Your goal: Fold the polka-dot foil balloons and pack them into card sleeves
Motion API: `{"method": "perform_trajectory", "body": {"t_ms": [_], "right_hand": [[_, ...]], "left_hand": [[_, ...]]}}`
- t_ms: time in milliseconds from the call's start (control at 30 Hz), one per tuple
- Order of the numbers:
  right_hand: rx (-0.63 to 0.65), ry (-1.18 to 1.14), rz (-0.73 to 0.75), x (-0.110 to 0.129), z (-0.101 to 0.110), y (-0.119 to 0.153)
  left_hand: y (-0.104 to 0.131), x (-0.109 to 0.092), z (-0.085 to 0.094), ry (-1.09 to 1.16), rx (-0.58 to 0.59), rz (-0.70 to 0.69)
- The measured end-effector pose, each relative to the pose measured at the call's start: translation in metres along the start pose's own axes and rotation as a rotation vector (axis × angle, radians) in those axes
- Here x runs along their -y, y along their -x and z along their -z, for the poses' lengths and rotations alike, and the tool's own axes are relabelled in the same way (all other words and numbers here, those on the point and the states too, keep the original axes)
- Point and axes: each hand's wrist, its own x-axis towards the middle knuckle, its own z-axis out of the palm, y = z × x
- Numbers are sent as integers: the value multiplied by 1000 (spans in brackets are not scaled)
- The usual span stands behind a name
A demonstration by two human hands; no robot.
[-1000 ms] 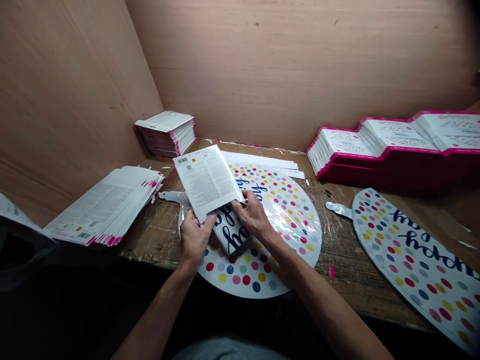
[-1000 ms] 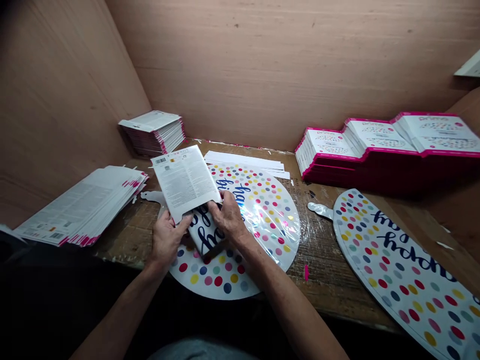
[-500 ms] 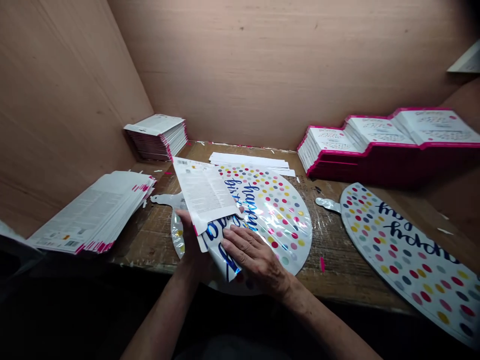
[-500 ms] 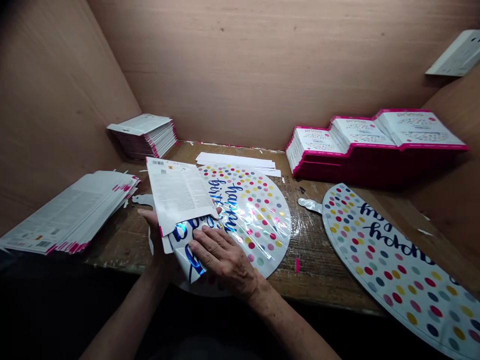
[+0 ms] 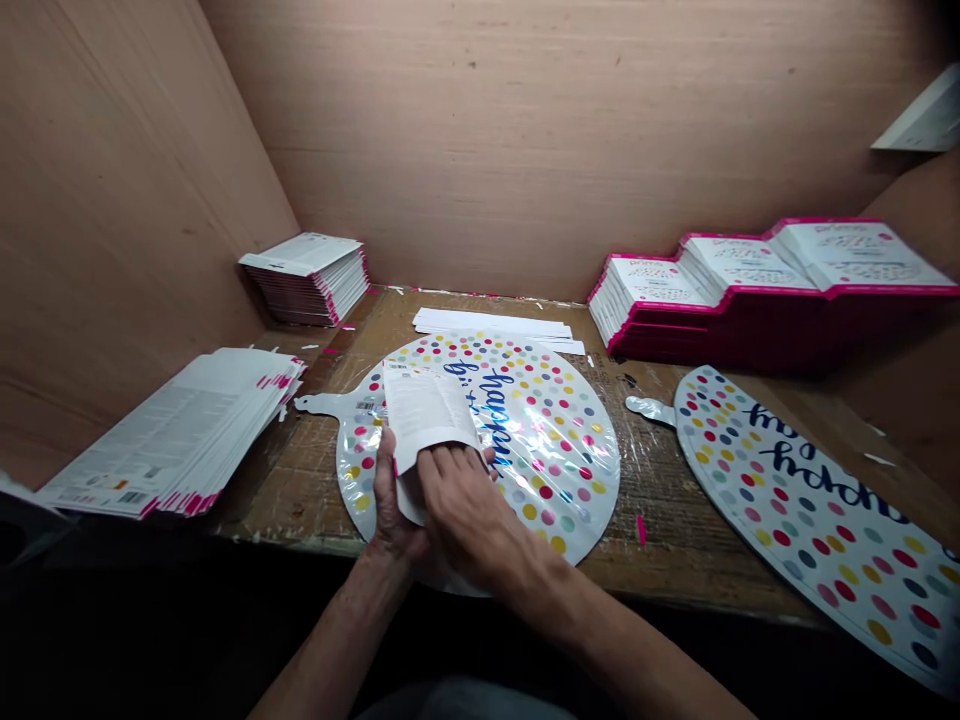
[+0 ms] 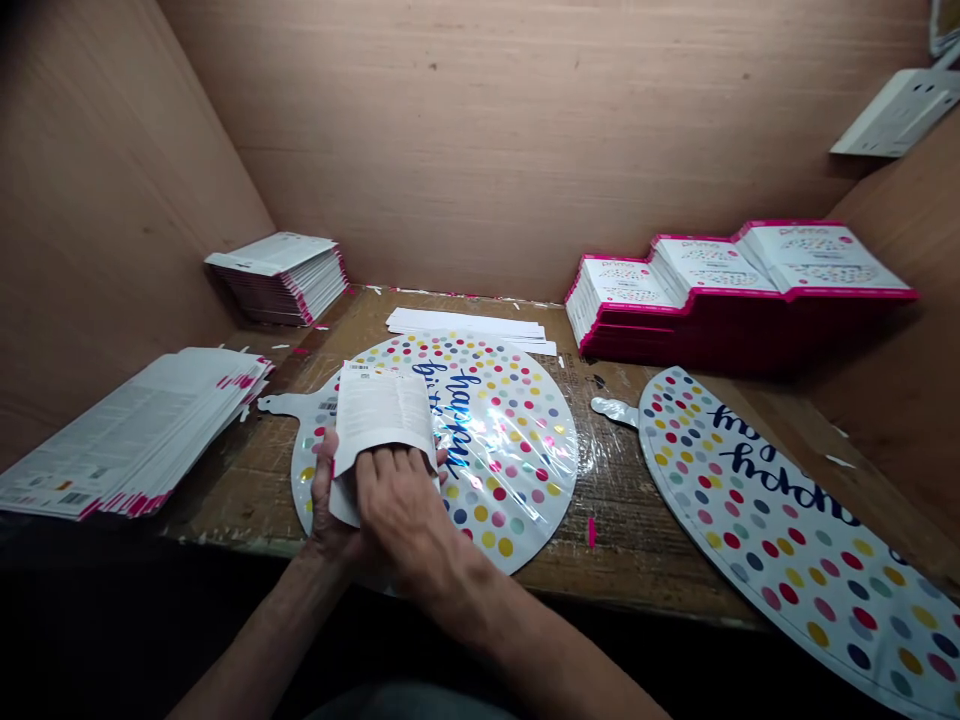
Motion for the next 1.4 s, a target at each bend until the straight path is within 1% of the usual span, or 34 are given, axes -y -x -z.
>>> {"method": "perform_trajectory", "body": {"t_ms": [33, 67, 100, 133, 167, 200, 233, 267, 300, 333, 367, 400, 433, 467, 500, 567, 667, 767, 867, 967, 1067, 1133, 1200, 1267, 1333, 1367, 1400], "right_hand": [[-26, 1, 44, 4, 2, 10], [-60, -2, 91, 8, 2, 22], [-112, -9, 120, 11, 3, 36], [-149, -20, 137, 12, 3, 49], [-177, -43, 151, 13, 3, 62], [-189, -74, 151, 12, 5, 72], [-190, -109, 154, 11, 8, 79], [-197, -140, 158, 8, 12, 84], [-216, -158, 152, 4, 17, 86], [-240, -152, 129, -2, 22, 86], [-264, -126, 99, -8, 27, 85], [-277, -83, 65, -15, 31, 84], [-272, -34, 33, -22, 34, 82], [-249, 14, 8, -29, 35, 81], [-213, 57, -9, -36, 34, 80], [-121, 120, -4, -47, 28, 78], [-36, 163, 31, -54, 19, 74], [7, 182, 79, -54, 17, 72], [88, 208, 136, -54, 20, 74], [137, 248, 142, -54, 17, 75], [143, 298, 133, -53, 8, 66], [178, 320, 119, -50, 6, 57], [257, 335, 79, -48, 13, 51], [359, 291, 49, -46, 30, 56], [447, 163, 64, -45, 51, 75], [465, 89, 78, -45, 61, 87], [449, 38, 78, -46, 68, 100]], "left_hand": [[2, -9, 7, -91, -17, 0], [5, -18, 15, -227, -42, 31], [8, -27, 22, -419, -86, 78], [10, -34, 28, -662, -153, 118], [11, -40, 32, -938, -248, 116], [10, -44, 34, -1212, -351, 55], [7, -45, 34, -1445, -429, -71], [3, -43, 31, -1610, -450, -249], [-4, -39, 28, -1701, -393, -443], [-11, -33, 23, -1736, -260, -608], [-18, -26, 19, -1736, -86, -718], [-25, -17, 16, -1725, 81, -779], [-30, -9, 13, -1720, 201, -804], [-34, -1, 12, -1724, 261, -809], [-37, 5, 12, -1733, 274, -806], [-38, 13, 15, -1749, 238, -811], [-34, 18, 20, -1762, 232, -823], [-30, 22, 22, -1784, 222, -825], [-28, 29, 21, -1880, 158, -815], [-28, 35, 19, -1972, 109, -806], [-30, 34, 18, -1974, 119, -789], [-31, 31, 19, -1961, 136, -779], [-31, 28, 21, -1954, 158, -781], [-31, 27, 22, -1940, 194, -799], [-32, 28, 23, -1918, 228, -826], [-33, 28, 23, -1908, 239, -842], [-34, 29, 23, -1901, 248, -858]]}}
